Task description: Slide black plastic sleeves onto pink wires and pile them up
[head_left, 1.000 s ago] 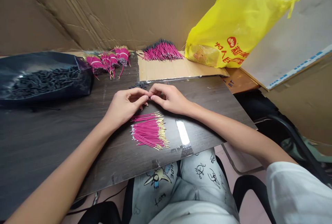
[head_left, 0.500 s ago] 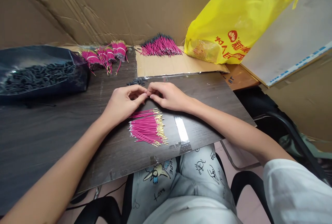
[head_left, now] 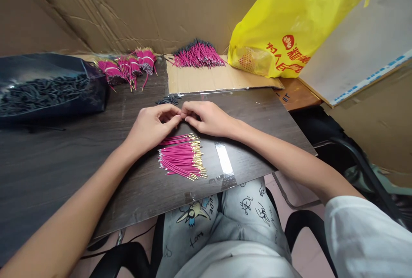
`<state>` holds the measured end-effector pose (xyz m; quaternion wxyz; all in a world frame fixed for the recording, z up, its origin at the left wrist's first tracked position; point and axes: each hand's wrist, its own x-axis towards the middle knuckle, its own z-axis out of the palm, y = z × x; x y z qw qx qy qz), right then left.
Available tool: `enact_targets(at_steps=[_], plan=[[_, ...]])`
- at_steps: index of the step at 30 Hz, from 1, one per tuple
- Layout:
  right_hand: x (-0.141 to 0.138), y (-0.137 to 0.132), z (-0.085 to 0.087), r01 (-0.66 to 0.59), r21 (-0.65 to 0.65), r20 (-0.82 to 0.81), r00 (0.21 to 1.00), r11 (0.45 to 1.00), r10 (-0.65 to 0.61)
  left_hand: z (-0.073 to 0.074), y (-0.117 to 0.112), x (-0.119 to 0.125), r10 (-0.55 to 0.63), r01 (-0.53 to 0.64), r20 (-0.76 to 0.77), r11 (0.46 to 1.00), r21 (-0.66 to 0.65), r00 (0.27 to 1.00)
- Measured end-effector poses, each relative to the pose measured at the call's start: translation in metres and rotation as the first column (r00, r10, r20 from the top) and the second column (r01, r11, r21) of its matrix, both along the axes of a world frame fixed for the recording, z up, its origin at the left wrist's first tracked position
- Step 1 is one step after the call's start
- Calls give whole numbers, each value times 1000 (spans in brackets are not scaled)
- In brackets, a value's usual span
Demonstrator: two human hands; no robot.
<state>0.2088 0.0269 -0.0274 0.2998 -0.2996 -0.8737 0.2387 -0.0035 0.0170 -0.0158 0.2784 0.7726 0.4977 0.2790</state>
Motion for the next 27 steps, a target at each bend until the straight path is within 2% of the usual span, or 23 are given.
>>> enact_targets(at_steps=[9, 27], plan=[[0, 0, 0, 6, -2, 23, 1000, 1000, -6, 4, -3, 2, -11, 13, -45, 999, 43, 999], [1, 1, 0, 5, 13, 56, 998, 1000, -6, 5, -4, 4, 4, -1, -65, 999, 40, 998]])
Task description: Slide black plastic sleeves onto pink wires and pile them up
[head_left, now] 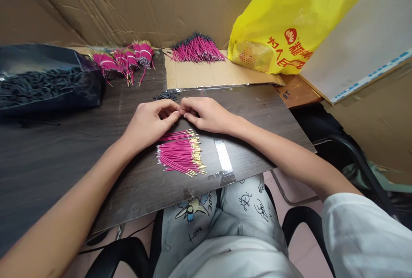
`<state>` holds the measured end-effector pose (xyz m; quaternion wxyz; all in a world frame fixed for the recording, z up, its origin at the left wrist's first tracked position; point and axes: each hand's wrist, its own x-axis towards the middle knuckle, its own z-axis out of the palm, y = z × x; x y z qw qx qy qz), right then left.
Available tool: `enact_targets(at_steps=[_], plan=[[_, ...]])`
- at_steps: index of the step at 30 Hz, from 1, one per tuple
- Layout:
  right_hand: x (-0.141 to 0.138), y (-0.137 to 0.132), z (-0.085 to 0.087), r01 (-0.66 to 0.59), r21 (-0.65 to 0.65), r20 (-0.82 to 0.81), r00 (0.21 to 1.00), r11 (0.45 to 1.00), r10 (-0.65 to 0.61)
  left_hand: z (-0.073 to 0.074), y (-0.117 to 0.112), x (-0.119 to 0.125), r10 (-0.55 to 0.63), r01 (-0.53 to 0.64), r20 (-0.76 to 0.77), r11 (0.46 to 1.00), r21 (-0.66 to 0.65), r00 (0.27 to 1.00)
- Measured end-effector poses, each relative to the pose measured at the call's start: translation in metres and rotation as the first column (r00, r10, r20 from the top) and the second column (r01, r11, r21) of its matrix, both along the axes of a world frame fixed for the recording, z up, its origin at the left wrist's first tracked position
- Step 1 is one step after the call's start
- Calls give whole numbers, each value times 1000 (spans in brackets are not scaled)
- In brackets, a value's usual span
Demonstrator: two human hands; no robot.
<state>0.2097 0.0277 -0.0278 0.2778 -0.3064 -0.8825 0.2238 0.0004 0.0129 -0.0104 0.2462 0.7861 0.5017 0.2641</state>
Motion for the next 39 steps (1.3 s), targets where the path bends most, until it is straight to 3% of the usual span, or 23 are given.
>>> enact_targets(at_steps=[39], plan=[[2, 1, -1, 5, 41, 62, 998, 999, -8, -1, 1, 2, 2, -1, -35, 1000, 18, 999]])
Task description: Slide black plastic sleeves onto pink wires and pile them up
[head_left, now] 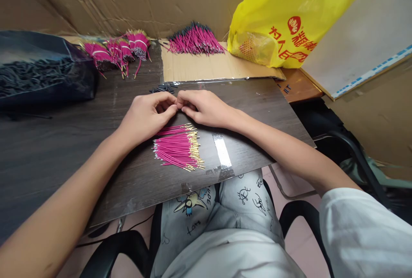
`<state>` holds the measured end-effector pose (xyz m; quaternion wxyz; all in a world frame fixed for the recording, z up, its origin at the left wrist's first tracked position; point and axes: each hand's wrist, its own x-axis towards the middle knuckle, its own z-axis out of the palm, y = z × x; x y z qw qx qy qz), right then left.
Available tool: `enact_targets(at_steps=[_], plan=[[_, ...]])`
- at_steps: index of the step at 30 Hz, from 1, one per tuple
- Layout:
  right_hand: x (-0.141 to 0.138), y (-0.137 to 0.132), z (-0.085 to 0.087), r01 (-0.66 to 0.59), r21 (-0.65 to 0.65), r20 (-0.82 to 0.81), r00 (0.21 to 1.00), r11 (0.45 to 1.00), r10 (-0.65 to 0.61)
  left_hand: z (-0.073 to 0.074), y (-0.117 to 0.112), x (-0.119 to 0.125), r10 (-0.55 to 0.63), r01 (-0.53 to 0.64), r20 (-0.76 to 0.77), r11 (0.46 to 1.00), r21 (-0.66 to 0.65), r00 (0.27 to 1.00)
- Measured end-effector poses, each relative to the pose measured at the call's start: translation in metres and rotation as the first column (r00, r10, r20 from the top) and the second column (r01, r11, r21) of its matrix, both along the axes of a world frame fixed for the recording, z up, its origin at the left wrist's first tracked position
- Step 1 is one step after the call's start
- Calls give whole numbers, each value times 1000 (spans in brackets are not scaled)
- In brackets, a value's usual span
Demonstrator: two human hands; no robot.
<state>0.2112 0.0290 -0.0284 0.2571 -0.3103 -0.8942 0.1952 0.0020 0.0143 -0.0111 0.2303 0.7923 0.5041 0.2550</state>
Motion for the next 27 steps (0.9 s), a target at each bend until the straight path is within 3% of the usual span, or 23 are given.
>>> enact_targets(at_steps=[12, 27], plan=[[0, 0, -1, -12, 0, -12, 1000, 1000, 12, -5, 1, -3, -21, 21, 2, 999, 33, 1000], [1, 0, 3, -13, -4, 31, 999, 1000, 13, 3, -1, 0, -46, 48, -47, 998, 44, 998]])
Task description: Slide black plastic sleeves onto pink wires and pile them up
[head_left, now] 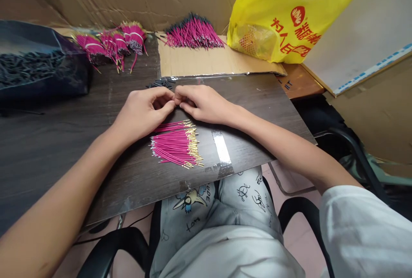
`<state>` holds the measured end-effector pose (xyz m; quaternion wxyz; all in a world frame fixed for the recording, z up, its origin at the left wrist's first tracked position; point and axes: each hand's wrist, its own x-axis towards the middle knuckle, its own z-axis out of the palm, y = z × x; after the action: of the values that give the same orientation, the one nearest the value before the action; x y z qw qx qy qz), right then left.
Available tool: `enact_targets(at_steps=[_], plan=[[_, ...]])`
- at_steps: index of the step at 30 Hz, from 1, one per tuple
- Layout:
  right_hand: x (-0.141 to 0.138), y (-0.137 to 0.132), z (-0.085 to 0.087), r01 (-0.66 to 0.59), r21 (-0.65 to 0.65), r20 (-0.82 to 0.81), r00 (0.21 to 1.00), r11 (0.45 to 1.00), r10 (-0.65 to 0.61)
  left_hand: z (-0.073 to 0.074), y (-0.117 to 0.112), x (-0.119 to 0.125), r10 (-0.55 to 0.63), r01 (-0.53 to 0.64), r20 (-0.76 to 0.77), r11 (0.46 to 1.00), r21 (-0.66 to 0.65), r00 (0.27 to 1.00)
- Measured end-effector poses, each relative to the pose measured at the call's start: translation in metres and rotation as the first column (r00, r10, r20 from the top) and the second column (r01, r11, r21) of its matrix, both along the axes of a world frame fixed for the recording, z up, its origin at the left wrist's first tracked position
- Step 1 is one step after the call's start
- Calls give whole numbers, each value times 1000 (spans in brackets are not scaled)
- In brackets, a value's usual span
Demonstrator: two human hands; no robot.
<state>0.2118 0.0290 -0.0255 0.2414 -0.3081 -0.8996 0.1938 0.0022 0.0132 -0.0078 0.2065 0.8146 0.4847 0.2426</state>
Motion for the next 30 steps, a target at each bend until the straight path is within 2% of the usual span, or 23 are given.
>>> enact_targets(at_steps=[30], plan=[[0, 2, -3, -4, 0, 2, 1000, 1000, 4, -2, 0, 3, -21, 20, 12, 996, 85, 1000]])
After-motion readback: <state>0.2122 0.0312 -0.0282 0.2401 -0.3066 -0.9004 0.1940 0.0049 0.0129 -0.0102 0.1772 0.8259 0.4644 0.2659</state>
